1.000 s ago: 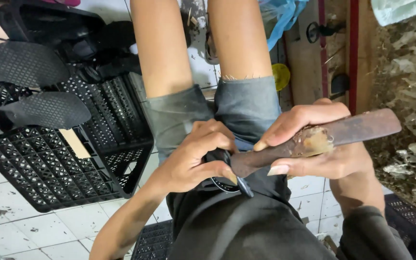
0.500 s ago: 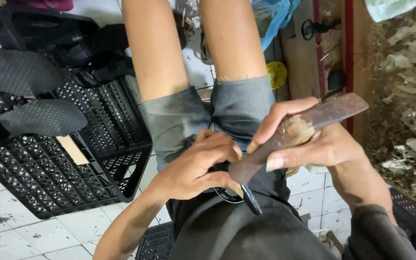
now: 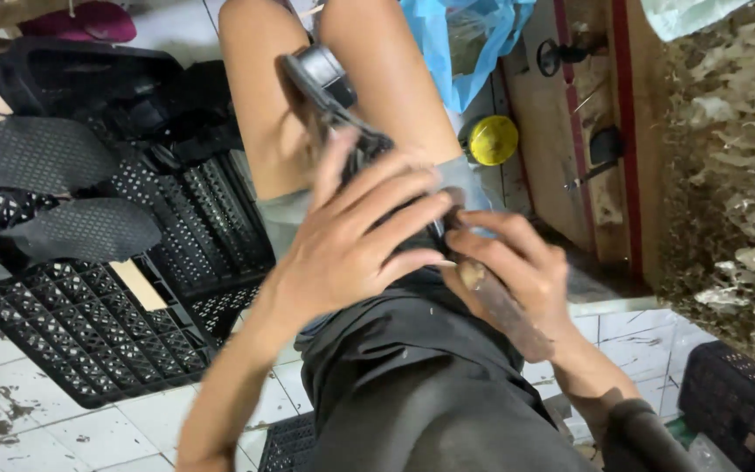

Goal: Assembling sandals by inserting straps into soles, trimming excess material with scissors, and pressing components together with a hand tool.

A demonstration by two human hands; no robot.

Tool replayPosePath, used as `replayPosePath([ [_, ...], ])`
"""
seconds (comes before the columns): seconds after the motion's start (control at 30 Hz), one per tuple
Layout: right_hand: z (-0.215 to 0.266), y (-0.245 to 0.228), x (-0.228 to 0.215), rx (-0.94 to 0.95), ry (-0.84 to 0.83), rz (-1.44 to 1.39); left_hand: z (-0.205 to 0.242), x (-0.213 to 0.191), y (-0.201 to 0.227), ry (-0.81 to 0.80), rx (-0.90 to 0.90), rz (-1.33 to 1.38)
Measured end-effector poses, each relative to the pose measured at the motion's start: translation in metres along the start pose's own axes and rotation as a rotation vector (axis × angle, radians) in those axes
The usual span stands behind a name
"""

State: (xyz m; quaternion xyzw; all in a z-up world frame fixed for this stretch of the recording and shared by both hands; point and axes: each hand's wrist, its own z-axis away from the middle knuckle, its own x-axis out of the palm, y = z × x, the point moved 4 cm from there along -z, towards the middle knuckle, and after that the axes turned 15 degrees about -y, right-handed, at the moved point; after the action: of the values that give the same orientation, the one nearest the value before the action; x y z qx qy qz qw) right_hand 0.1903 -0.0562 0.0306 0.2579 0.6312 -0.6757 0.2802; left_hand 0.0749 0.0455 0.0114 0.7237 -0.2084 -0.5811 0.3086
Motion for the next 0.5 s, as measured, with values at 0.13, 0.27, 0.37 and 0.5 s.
replayPosePath([
  [0.13,0.011,0.005,0.022,0.033,0.078,-0.023,0.062,0.055,-0.003,0.734,-0.741,0.635],
  [0.27,0.014,0.005,0.032,0.237,0.082,-0.054,0.051,0.123,-0.011,0.824,-0.483,1.724],
  [0.37,0.012,0.000,0.018,0.167,0.005,-0.151,0.045,0.133,-0.009,0.775,-0.429,2.024],
  [0.5,0.022,0.023,0.005,0.177,0.030,-0.544,0.052,0.142,-0.013,0.713,-0.470,2.092],
])
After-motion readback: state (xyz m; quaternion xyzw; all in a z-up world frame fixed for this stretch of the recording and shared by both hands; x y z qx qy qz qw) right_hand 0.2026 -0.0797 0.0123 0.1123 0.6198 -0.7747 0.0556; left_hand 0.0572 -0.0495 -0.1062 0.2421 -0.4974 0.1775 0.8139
